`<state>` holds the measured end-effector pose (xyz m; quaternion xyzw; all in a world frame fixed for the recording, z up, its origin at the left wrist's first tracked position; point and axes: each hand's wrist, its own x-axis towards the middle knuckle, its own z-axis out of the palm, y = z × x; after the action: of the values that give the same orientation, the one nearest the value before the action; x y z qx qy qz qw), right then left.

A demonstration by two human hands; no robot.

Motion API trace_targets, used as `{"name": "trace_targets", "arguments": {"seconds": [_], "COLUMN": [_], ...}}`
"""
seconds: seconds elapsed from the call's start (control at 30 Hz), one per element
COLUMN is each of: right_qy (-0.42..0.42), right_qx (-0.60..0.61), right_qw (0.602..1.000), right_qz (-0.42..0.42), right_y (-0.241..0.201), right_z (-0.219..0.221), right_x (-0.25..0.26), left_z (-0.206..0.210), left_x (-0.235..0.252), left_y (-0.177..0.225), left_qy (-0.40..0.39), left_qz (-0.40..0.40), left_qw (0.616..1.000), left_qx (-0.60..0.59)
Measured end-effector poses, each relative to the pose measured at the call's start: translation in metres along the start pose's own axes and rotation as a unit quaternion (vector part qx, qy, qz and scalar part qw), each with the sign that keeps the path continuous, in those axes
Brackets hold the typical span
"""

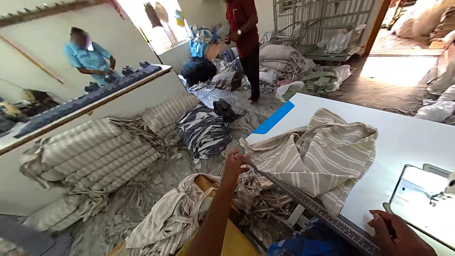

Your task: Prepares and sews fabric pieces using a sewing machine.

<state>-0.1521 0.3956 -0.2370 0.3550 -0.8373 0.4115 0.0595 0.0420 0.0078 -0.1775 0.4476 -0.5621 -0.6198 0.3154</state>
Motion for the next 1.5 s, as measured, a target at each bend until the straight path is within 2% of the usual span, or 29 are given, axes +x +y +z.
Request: {"name": "trace_targets", "arguments": {"seconds": [0.1,0.17,0.27,0.33,0.4,0.53,0.63,0.73,0.8,0.9,0.97,1.03,1.1,1.17,1.23,1.3,1.33,1.4,1.43,1.5], "right_qy": [0.008,0.012,0.017,0.013,0.017,0.043,0.039,0.035,0.033,0.03,-0.046,-0.157,-0.242,-0.241,-0.164,-0.102,-0.113,-0.189,-0.21,-0.202], "right_qx": [-0.019,-0.029,-0.041,-0.041,-0.047,-0.054,-0.04,0.001,0.06,0.098,0.104,0.101,0.114,0.142,0.139,0.074,0.04,0.0,0.005,0.083], "right_qw": [1.0,0.999,0.999,0.999,0.999,0.998,0.998,0.999,0.998,0.99,0.982,0.964,0.936,0.926,0.944,0.967,0.971,0.963,0.957,0.945], "right_qz": [-0.006,-0.007,-0.003,-0.003,-0.005,-0.011,-0.001,0.021,0.003,-0.097,-0.149,-0.188,-0.227,-0.255,-0.25,-0.223,-0.208,-0.189,-0.198,-0.245], "right_y": [-0.002,-0.003,-0.002,-0.002,-0.001,-0.001,0.0,-0.006,-0.032,-0.101,-0.147,-0.179,-0.191,-0.19,-0.181,-0.172,-0.168,-0.174,-0.186,-0.222], "right_z": [0.0,0.001,0.001,0.002,0.003,0.004,0.002,0.005,0.001,-0.004,0.005,0.028,0.052,0.058,0.035,-0.004,-0.025,-0.054,-0.059,-0.054], "right_x": [0.001,0.001,0.002,0.003,0.003,-0.001,0.0,0.008,0.029,0.075,0.106,0.125,0.126,0.127,0.136,0.154,0.163,0.171,0.171,0.169], "left_z": [0.004,0.006,0.026,0.051,0.085,0.141,0.136,0.102,0.081,0.062,0.063,0.067,0.064,0.051,0.028,0.006,0.0,-0.003,0.001,0.017], "left_x": [-0.01,-0.015,-0.022,-0.024,-0.015,0.026,0.022,-0.009,-0.027,-0.045,-0.052,-0.06,-0.068,-0.071,-0.067,-0.063,-0.062,-0.063,-0.065,-0.075], "left_y": [-0.006,-0.007,0.012,0.036,0.051,0.054,0.083,0.122,0.14,0.159,0.163,0.171,0.187,0.209,0.229,0.244,0.251,0.261,0.263,0.265], "left_qy": [0.007,-0.002,-0.007,-0.033,-0.079,-0.213,-0.231,-0.218,-0.264,-0.351,-0.383,-0.416,-0.418,-0.381,-0.335,-0.302,-0.289,-0.288,-0.305,-0.352], "left_qz": [0.02,0.074,0.173,0.215,0.222,0.141,0.188,0.298,0.333,0.324,0.341,0.352,0.384,0.442,0.494,0.507,0.51,0.518,0.52,0.527], "left_qw": [0.999,0.989,0.941,0.914,0.897,0.858,0.861,0.863,0.875,0.871,0.857,0.838,0.823,0.811,0.798,0.796,0.796,0.791,0.784,0.76], "left_qx": [0.043,0.128,0.292,0.344,0.374,0.445,0.412,0.344,0.233,0.112,0.053,0.013,0.003,0.028,0.087,0.137,0.152,0.153,0.146,0.145]}}
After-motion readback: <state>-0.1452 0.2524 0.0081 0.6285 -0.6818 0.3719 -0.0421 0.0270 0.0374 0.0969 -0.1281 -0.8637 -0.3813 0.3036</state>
